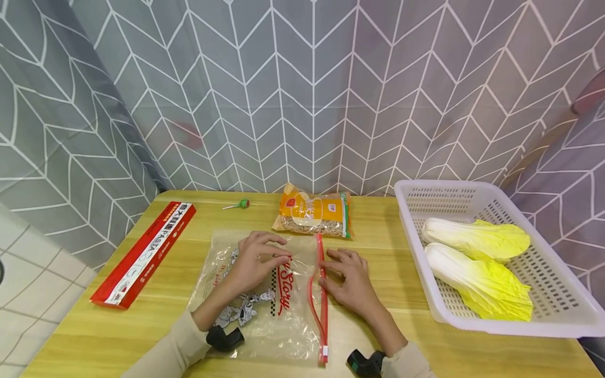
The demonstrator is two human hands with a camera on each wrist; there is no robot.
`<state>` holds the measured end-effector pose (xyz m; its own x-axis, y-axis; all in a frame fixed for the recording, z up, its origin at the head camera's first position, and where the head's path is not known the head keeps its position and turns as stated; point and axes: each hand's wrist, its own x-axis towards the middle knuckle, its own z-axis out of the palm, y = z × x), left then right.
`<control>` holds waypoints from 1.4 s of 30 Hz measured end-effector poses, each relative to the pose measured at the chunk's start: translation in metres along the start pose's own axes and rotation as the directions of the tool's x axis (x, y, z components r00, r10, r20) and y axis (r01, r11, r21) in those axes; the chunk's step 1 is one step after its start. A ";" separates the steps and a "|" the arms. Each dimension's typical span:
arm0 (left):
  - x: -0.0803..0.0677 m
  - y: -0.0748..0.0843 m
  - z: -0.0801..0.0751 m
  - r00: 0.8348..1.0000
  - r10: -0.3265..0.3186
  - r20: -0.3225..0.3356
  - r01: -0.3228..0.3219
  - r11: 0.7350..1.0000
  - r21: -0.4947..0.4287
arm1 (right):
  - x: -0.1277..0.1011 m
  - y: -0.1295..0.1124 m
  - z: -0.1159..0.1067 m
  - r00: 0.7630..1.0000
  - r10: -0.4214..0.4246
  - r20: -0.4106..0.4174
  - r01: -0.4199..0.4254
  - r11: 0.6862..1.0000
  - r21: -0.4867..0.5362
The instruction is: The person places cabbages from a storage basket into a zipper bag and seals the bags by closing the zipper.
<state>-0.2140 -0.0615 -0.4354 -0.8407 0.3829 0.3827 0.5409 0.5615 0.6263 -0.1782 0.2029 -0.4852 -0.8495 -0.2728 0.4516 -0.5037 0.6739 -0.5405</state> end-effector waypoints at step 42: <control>-0.002 -0.002 -0.002 1.000 -0.022 0.023 0.023 0.999 -0.040 | 0.002 -0.001 -0.002 0.994 0.085 -0.065 -0.071 0.978 0.198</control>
<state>-0.2137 -0.0646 -0.4362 -0.8517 0.3870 0.3534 0.5201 0.5406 0.6613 -0.1792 0.2029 -0.4820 -0.8773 -0.1697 0.4490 -0.4635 0.5423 -0.7008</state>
